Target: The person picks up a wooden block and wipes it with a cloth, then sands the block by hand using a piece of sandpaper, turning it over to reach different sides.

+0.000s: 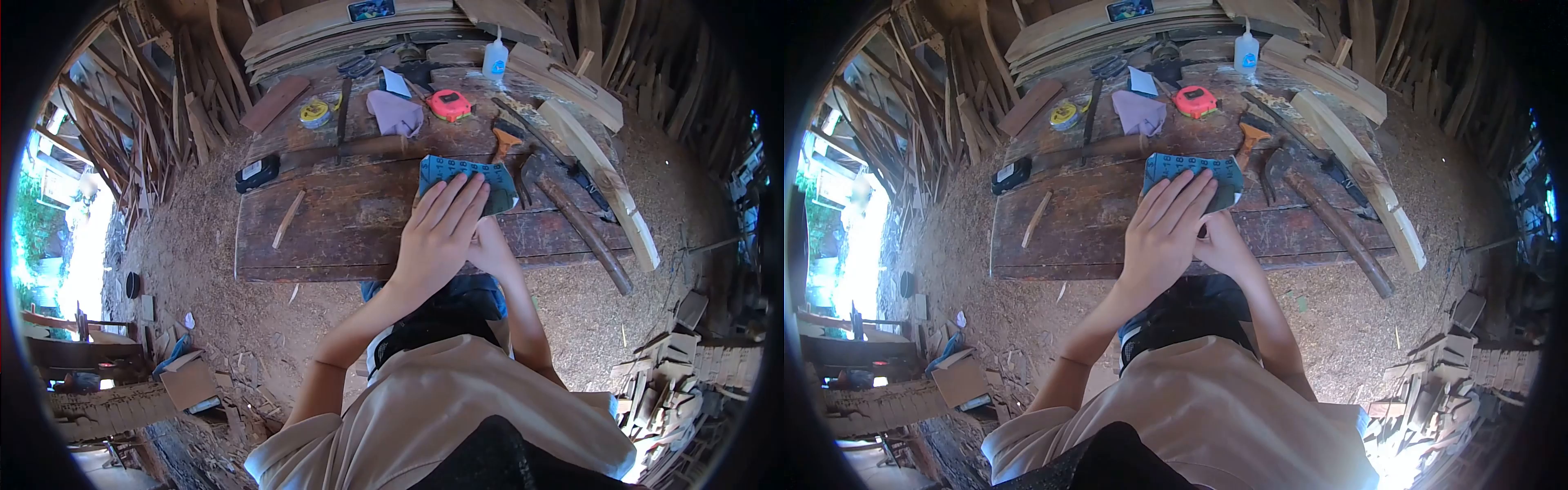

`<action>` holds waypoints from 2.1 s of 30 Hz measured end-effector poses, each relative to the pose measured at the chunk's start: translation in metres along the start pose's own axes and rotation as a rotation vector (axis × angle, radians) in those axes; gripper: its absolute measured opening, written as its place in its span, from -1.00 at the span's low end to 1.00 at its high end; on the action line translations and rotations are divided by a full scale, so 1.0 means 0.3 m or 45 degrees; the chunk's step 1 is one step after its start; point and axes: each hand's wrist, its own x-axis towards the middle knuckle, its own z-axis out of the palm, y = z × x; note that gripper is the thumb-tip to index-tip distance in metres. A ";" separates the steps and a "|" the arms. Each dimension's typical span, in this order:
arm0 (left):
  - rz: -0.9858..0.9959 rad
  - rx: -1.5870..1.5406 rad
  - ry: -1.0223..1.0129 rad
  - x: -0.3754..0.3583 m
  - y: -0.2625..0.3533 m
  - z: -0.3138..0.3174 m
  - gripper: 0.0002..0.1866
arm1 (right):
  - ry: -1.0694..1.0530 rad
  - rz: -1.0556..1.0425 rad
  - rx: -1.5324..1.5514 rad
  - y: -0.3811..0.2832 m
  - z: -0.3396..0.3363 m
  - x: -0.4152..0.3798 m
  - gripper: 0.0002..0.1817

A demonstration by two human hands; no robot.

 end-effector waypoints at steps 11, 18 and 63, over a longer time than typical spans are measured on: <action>-0.117 0.025 0.097 -0.104 -0.055 -0.001 -0.42 | -0.109 0.055 0.048 -0.028 -0.007 0.006 -0.37; 0.075 0.070 0.039 -0.114 -0.001 0.063 -0.41 | 0.027 0.251 0.041 0.084 0.009 -0.103 -0.28; -0.233 -0.168 -0.061 -0.250 -0.093 -0.057 -0.58 | -0.202 -0.115 -0.283 -0.108 -0.015 0.054 -0.15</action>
